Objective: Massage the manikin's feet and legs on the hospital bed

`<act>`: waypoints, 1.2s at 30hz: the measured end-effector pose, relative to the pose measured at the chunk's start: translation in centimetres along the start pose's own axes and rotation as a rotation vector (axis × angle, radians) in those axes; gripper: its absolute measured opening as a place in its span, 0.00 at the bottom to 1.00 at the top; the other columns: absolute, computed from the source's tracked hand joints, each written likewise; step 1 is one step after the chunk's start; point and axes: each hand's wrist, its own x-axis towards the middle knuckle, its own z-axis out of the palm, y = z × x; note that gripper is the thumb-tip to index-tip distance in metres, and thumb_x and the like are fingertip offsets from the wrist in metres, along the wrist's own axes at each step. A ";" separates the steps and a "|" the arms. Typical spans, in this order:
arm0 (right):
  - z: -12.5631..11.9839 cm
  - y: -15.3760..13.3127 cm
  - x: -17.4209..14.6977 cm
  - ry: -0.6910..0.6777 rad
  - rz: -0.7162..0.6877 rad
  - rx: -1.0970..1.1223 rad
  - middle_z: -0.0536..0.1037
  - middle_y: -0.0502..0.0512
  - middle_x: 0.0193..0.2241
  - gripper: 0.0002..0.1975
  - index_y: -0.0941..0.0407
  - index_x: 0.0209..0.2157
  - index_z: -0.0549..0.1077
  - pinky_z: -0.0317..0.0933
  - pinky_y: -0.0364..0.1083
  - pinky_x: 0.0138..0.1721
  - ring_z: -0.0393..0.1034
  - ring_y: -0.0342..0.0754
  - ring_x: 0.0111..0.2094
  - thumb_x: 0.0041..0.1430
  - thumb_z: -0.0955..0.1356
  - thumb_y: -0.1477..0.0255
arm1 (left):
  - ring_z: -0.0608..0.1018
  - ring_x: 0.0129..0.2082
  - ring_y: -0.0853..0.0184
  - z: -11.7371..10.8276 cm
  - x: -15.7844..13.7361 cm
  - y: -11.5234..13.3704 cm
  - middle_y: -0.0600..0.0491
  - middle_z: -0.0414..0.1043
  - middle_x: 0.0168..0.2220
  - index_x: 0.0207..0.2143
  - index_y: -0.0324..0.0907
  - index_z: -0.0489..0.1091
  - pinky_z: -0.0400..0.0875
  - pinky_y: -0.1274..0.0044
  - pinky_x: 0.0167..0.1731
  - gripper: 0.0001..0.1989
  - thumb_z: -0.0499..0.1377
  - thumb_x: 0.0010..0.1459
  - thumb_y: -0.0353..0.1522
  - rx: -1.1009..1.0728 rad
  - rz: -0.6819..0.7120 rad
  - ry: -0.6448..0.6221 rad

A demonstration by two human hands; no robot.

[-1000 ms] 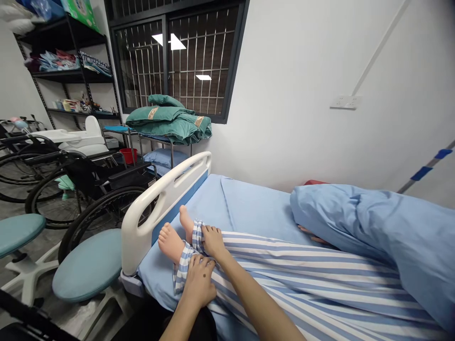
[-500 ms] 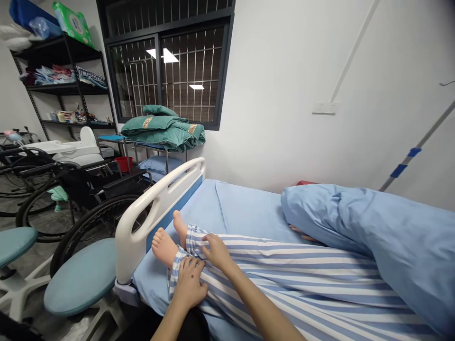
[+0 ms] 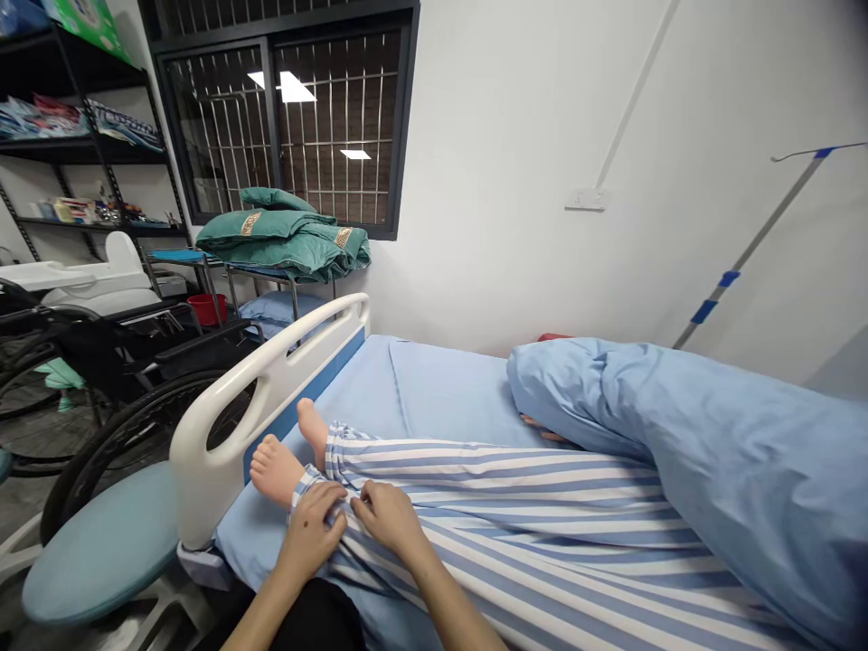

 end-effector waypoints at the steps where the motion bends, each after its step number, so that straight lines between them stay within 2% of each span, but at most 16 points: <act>1: 0.0 -0.1 0.0 -0.002 -0.004 -0.024 0.77 0.54 0.30 0.16 0.55 0.33 0.71 0.52 0.41 0.31 0.70 0.48 0.34 0.58 0.58 0.60 | 0.69 0.44 0.64 -0.2 -0.2 -0.4 0.51 0.70 0.40 0.37 0.44 0.67 0.62 0.70 0.49 0.11 0.50 0.51 0.31 0.009 -0.040 0.062; 3: 0.1 -0.3 -0.1 0.000 -0.008 -0.045 0.77 0.55 0.31 0.17 0.55 0.33 0.71 0.52 0.42 0.31 0.70 0.49 0.34 0.59 0.57 0.60 | 0.70 0.42 0.63 -0.5 -1.1 -1.5 0.49 0.69 0.37 0.34 0.42 0.65 0.64 0.69 0.47 0.08 0.51 0.50 0.33 0.042 -0.172 0.205; 5: 0.0 -0.4 -0.2 -0.004 -0.010 -0.051 0.77 0.55 0.30 0.17 0.55 0.33 0.71 0.52 0.42 0.31 0.70 0.49 0.34 0.59 0.57 0.60 | 0.71 0.40 0.61 -0.6 -2.4 -3.0 0.49 0.67 0.35 0.34 0.42 0.62 0.65 0.67 0.44 0.12 0.54 0.47 0.38 0.035 -0.347 0.303; 7: 0.0 -0.4 -0.2 -0.010 -0.015 -0.057 0.77 0.55 0.30 0.17 0.56 0.32 0.71 0.52 0.42 0.31 0.70 0.49 0.34 0.59 0.57 0.60 | 0.72 0.38 0.59 -0.3 -4.0 -4.6 0.49 0.67 0.35 0.37 0.41 0.60 0.68 0.66 0.41 0.21 0.57 0.41 0.42 -0.072 -0.530 0.318; 9: -0.1 -0.4 -0.2 -0.013 -0.019 -0.063 0.77 0.55 0.31 0.17 0.56 0.32 0.70 0.51 0.42 0.31 0.70 0.48 0.34 0.59 0.57 0.61 | 0.73 0.37 0.59 0.2 -5.2 -5.7 0.50 0.68 0.35 0.37 0.40 0.59 0.69 0.67 0.40 0.26 0.59 0.37 0.44 -0.235 -0.641 0.233; 12: -0.1 -0.4 -0.2 -0.006 -0.026 -0.074 0.77 0.55 0.31 0.15 0.55 0.32 0.70 0.51 0.42 0.30 0.70 0.48 0.33 0.59 0.57 0.62 | 0.73 0.40 0.61 0.5 -5.6 -6.3 0.50 0.71 0.36 0.37 0.40 0.62 0.67 0.70 0.43 0.21 0.59 0.39 0.40 -0.367 -0.590 0.023; 14: 0.0 -0.4 -0.3 -0.002 -0.024 -0.080 0.77 0.55 0.31 0.15 0.55 0.32 0.70 0.51 0.42 0.30 0.70 0.48 0.33 0.59 0.57 0.63 | 0.73 0.40 0.63 0.1 -5.0 -6.2 0.52 0.72 0.36 0.36 0.40 0.65 0.66 0.73 0.43 0.16 0.55 0.42 0.35 -0.350 -0.523 -0.073; 16: 0.0 -0.4 -0.3 -0.004 -0.014 -0.084 0.77 0.55 0.30 0.16 0.56 0.31 0.70 0.51 0.42 0.30 0.70 0.48 0.33 0.59 0.57 0.62 | 0.74 0.36 0.64 -0.9 -4.0 -6.4 0.55 0.73 0.32 0.33 0.41 0.67 0.66 0.75 0.38 0.12 0.52 0.43 0.32 -0.267 -0.524 -0.115; 20: 0.0 -0.5 -0.3 -0.009 -0.009 -0.087 0.77 0.56 0.30 0.16 0.56 0.32 0.70 0.51 0.42 0.31 0.70 0.48 0.33 0.59 0.57 0.62 | 0.73 0.30 0.64 -3.9 -2.3 -8.2 0.55 0.72 0.25 0.24 0.41 0.66 0.64 0.77 0.31 0.08 0.50 0.45 0.34 -0.027 -0.584 -0.092; 23: -0.2 -0.6 -0.3 -0.012 -0.018 -0.087 0.76 0.56 0.31 0.16 0.56 0.32 0.70 0.52 0.42 0.31 0.70 0.48 0.34 0.59 0.57 0.63 | 0.74 0.33 0.62 -5.5 -1.8 -9.7 0.52 0.73 0.29 0.28 0.42 0.66 0.64 0.75 0.33 0.08 0.50 0.47 0.35 0.044 -0.615 -0.046; 26: -0.3 -0.7 -0.4 -0.013 -0.018 -0.090 0.76 0.56 0.31 0.16 0.56 0.33 0.71 0.52 0.42 0.31 0.69 0.48 0.34 0.59 0.57 0.63 | 0.73 0.39 0.61 -5.2 -2.2 -10.1 0.49 0.72 0.35 0.34 0.42 0.64 0.65 0.73 0.39 0.12 0.52 0.45 0.35 -0.003 -0.610 -0.037; 28: -0.3 -0.7 -0.4 -0.012 -0.011 -0.097 0.76 0.56 0.31 0.16 0.56 0.33 0.71 0.52 0.42 0.31 0.69 0.48 0.34 0.59 0.57 0.63 | 0.72 0.40 0.59 -4.2 -3.0 -9.5 0.48 0.70 0.36 0.36 0.41 0.61 0.65 0.71 0.41 0.15 0.53 0.44 0.37 0.029 -0.610 0.054; 32: -0.2 -0.7 -0.4 -0.003 -0.013 -0.112 0.77 0.55 0.31 0.16 0.56 0.32 0.71 0.52 0.42 0.31 0.70 0.49 0.33 0.59 0.56 0.63 | 0.70 0.35 0.59 -2.7 -4.7 -6.5 0.50 0.64 0.32 0.32 0.42 0.57 0.65 0.69 0.38 0.15 0.52 0.44 0.41 0.142 -0.639 0.371; 34: -0.2 -0.7 -0.4 -0.004 -0.020 -0.115 0.77 0.55 0.31 0.16 0.56 0.32 0.71 0.52 0.43 0.31 0.70 0.49 0.34 0.59 0.56 0.63 | 0.69 0.31 0.65 -3.0 -4.6 -4.1 0.54 0.63 0.28 0.29 0.43 0.58 0.65 0.73 0.35 0.11 0.51 0.46 0.39 0.015 -0.531 0.354; 36: -0.2 -0.8 -0.4 -0.005 -0.022 -0.115 0.77 0.56 0.31 0.16 0.56 0.32 0.71 0.52 0.43 0.31 0.70 0.49 0.34 0.59 0.56 0.63 | 0.67 0.28 0.69 -3.4 -3.6 -1.4 0.56 0.62 0.25 0.26 0.43 0.59 0.64 0.77 0.33 0.07 0.51 0.48 0.37 -0.172 -0.343 0.187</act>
